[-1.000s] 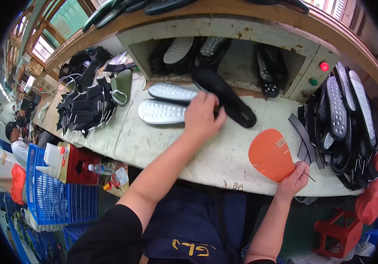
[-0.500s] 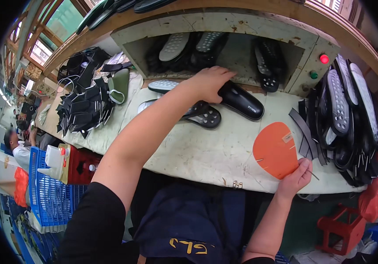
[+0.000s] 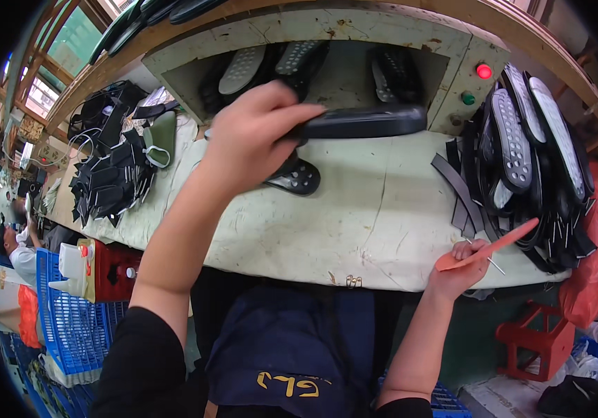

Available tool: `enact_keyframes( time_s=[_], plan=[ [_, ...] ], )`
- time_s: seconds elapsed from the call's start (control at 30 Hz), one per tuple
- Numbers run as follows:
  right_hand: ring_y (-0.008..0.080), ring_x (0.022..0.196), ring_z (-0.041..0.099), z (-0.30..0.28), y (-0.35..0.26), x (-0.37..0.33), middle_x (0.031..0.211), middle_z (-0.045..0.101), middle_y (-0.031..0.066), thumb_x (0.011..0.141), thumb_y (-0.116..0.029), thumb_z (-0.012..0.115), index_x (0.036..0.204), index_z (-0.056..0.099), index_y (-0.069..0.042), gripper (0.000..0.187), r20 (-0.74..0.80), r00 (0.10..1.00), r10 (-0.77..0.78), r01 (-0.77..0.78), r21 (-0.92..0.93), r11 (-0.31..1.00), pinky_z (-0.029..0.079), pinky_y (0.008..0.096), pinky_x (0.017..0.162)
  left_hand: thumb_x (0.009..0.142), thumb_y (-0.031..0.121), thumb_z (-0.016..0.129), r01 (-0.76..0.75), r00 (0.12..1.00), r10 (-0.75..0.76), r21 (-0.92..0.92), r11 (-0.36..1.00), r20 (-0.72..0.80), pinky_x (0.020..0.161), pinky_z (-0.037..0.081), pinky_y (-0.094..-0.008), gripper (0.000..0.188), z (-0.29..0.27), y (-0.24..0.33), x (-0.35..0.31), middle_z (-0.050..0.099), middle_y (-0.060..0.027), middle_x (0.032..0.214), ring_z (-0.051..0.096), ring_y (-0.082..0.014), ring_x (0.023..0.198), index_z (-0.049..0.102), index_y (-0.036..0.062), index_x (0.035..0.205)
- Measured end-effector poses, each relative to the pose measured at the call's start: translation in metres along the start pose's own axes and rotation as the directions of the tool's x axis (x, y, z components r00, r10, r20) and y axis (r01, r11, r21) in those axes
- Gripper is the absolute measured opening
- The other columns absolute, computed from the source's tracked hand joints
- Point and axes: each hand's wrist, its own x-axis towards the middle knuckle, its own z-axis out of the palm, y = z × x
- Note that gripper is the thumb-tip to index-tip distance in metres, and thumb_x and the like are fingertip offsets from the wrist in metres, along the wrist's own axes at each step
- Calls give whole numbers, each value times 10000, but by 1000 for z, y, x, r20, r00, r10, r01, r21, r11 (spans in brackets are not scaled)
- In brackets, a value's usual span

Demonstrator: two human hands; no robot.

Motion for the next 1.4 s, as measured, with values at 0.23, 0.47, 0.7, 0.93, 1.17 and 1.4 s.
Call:
enact_keyframes(
  time_s=[0.23,0.47,0.7,0.93,1.17,1.4],
  plan=[
    [78,677,443,13,9,-11,796,486,-18,1142,-191,482,942,531,-117,219,203,974,-98,112,-58,992,375,254,630,687,106,826,107,983,-113,48,993,145,704,524,-373,507,-15,77,-182,645,-22,927,640,-220,841,797,93,1193],
    [166,702,514,76,-39,-68,772,538,24,1123,-165,556,898,573,-29,263,697,695,176,420,-592,687,454,312,691,628,433,952,351,935,-331,-199,915,127,919,516,-454,776,-39,69,-219,661,-93,1091,646,-303,1007,740,77,1284],
    [234,682,522,120,-29,-128,739,537,115,1098,-131,586,857,570,24,286,803,539,254,671,-592,446,459,373,657,554,609,963,525,839,-506,-57,849,201,1008,496,-486,1016,-38,45,-248,650,-133,1198,628,-379,1146,672,75,1368],
    [218,662,474,137,-21,-137,726,527,106,1109,-142,582,859,570,33,305,811,528,252,731,-585,351,425,357,637,530,681,935,658,731,-663,91,748,161,1060,455,-489,1033,-26,63,-236,616,-128,1259,591,-369,1207,681,74,1327],
    [123,671,426,130,-34,-119,712,488,43,1126,-151,565,838,541,17,335,699,660,277,493,-680,542,384,318,612,533,698,930,512,847,-474,-126,850,242,1123,412,-516,1064,-33,49,-254,602,-136,1242,567,-382,1226,654,78,1353],
    [142,667,480,133,-44,-115,698,496,38,1107,-143,586,843,547,-10,298,741,612,278,581,-659,478,407,333,627,532,651,958,623,764,-591,-60,780,261,1198,385,-548,1098,-27,53,-241,600,-161,1322,553,-393,1334,621,72,1402]
  ],
)
